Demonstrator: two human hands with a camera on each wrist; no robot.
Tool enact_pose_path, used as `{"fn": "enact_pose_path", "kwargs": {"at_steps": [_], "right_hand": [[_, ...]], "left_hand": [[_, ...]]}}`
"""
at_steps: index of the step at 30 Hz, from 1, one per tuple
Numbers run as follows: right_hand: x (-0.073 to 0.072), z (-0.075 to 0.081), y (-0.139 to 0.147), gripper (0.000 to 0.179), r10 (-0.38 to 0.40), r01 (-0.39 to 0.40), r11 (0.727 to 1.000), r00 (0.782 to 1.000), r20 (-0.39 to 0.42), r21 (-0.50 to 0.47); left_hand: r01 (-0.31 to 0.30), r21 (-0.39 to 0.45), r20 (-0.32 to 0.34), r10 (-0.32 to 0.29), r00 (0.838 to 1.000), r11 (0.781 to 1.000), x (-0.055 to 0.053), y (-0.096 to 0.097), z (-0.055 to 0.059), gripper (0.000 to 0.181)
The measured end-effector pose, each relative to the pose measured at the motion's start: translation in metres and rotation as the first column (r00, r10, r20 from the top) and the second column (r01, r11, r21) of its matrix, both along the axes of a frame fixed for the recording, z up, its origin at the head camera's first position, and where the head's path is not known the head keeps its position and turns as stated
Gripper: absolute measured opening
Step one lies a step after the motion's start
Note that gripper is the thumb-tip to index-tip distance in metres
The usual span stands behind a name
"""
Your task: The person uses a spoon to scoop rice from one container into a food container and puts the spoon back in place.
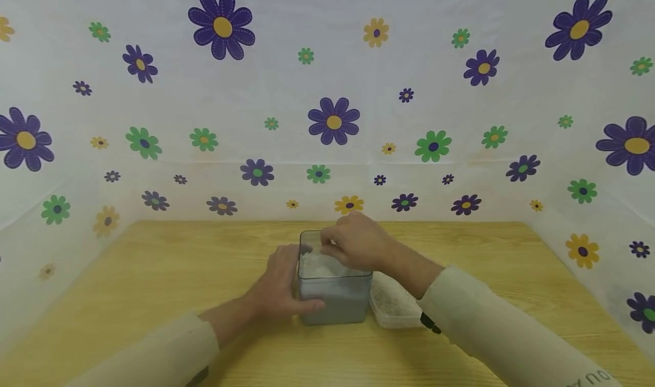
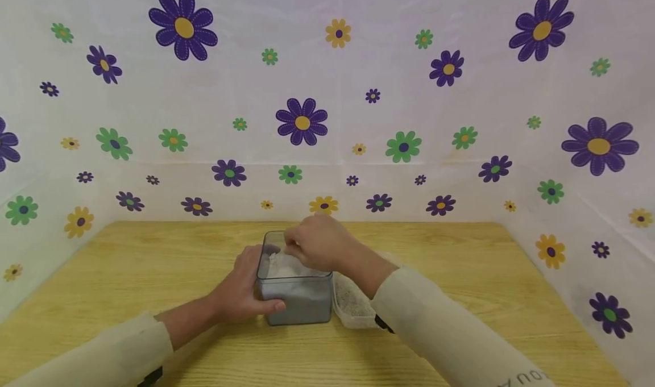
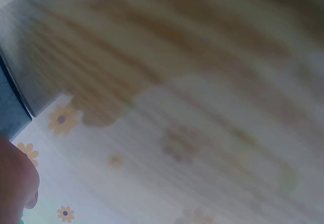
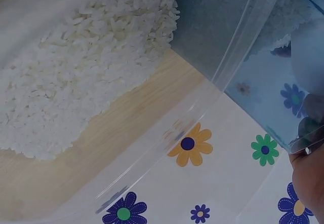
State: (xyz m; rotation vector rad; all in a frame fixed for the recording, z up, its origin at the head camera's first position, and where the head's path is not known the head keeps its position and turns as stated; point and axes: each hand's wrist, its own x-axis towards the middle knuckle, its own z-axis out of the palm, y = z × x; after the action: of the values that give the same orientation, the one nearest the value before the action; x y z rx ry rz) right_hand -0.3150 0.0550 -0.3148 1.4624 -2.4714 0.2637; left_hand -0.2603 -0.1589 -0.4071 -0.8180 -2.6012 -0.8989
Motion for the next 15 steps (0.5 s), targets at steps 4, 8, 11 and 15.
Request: {"fn": "enact_pose_path", "kwargs": {"at_steps": [4, 8, 11, 15], "right_hand": [[0.0, -0.0002, 0.0006, 0.013, -0.03, 0.03, 1.0, 0.999, 0.023, -0.006], [0.0003, -0.0008, 0.0014, 0.012, -0.05, 0.051, 0.999, 0.998, 0.029, -0.016], [0.0007, -0.0015, 0.0019, 0.011, -0.056, 0.056, 0.998, 0.998, 0.015, -0.022], [0.001, -0.0024, 0.0025, 0.011, -0.075, 0.075, 0.996, 0.997, 0.01, -0.044]], "left_hand": [[-0.001, 0.001, 0.008, 0.001, 1.0, 1.0, -0.0021, -0.0007, -0.0019, 0.09], [-0.005, -0.008, -0.001, 0.005, 1.0, 1.0, -0.0038, -0.0011, -0.0037, 0.09], [-0.005, -0.006, -0.004, 0.005, 1.0, 1.0, -0.0029, -0.0011, -0.0033, 0.09], [-0.007, -0.009, 0.007, 0.007, 1.0, 1.0, -0.002, -0.0006, -0.0015, 0.091]]}}
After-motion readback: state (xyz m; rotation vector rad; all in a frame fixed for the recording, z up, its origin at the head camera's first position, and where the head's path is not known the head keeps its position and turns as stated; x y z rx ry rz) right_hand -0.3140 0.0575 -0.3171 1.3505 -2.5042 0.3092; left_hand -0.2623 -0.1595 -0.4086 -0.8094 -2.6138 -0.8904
